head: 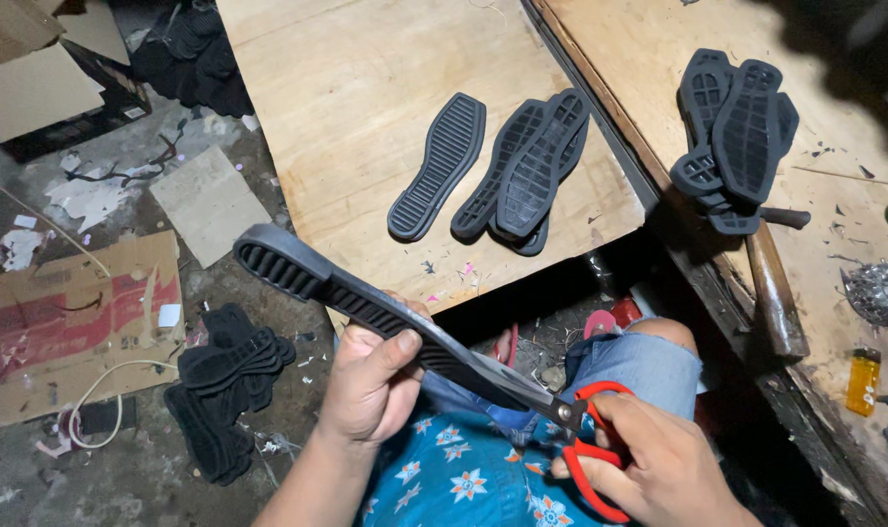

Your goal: The person trims the edges of black rubber shoe soles using red-handled shears. They hold each sole in the left hand and cut along the perimeter with the right hand, flipping the sole over to trim both sides. Trimmed soles are placed on a wooden workbench.

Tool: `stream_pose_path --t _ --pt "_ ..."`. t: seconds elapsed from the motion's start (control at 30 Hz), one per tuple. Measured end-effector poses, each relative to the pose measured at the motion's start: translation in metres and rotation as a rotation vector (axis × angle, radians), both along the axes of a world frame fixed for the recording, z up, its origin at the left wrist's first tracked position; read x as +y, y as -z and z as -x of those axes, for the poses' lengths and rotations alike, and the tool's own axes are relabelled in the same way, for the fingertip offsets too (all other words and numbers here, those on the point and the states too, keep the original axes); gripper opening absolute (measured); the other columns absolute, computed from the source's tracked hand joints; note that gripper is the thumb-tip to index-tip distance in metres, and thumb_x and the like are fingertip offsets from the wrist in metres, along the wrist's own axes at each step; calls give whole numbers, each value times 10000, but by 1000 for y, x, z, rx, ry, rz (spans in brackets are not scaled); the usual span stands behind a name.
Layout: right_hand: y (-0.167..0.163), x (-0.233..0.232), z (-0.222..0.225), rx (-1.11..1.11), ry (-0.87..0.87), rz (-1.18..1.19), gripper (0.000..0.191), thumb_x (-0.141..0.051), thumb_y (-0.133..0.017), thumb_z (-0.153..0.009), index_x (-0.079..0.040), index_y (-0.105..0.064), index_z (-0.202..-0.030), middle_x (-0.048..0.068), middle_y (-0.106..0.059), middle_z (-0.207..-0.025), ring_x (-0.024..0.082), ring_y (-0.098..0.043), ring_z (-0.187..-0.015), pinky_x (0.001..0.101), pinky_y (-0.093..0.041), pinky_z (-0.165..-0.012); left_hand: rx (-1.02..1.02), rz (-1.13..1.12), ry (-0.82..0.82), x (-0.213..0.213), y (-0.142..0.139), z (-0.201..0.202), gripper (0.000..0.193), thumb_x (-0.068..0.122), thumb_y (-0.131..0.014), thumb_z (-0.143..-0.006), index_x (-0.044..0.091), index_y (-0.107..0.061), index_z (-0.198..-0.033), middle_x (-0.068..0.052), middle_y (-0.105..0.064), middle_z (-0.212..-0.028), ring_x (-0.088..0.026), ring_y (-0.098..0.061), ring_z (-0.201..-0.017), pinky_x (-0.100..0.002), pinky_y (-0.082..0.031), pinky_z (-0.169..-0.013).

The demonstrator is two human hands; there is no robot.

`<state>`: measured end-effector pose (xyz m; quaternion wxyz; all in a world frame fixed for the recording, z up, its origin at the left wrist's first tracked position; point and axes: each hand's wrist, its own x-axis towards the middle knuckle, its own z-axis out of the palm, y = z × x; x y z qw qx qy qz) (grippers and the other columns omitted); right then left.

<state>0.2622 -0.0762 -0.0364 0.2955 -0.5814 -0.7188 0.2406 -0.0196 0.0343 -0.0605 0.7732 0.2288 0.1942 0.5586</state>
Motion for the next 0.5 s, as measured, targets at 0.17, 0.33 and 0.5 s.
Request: stream_pose_path --t 0.17,0.33,0.5 --pt "0 3 2 1 7 -17 566 -378 -958 -574 -56 -711 -969 47 -627 -616 175 -651 -513 308 -507 -478 -3 31 -9 -2 -3 0 282 -42 -721 -906 33 -633 -1164 -106 -706 -1096 -217 -666 -1046 -393 -515 -982" --pt "3 0 -1 -28 -20 -80 561 -380 -945 -582 -32 -708 -951 69 -617 -619 205 -638 -511 322 -499 -477 6 -1 -13 -2 -6 1 286 -50 -716 -912 31 -633 -1173 -111 -700 -1099 -215 -661 -1037 -388 -515 -972" --pt "6 -2 -3 -45 -41 -100 558 -380 -937 -604 -22 -701 -960 79 -624 -642 216 -649 -537 327 -512 -493 29 -23 0 -1 -6 4 271 -54 -712 -922 16 -628 -1170 -119 -690 -1098 -217 -656 -1035 -395 -518 -973"
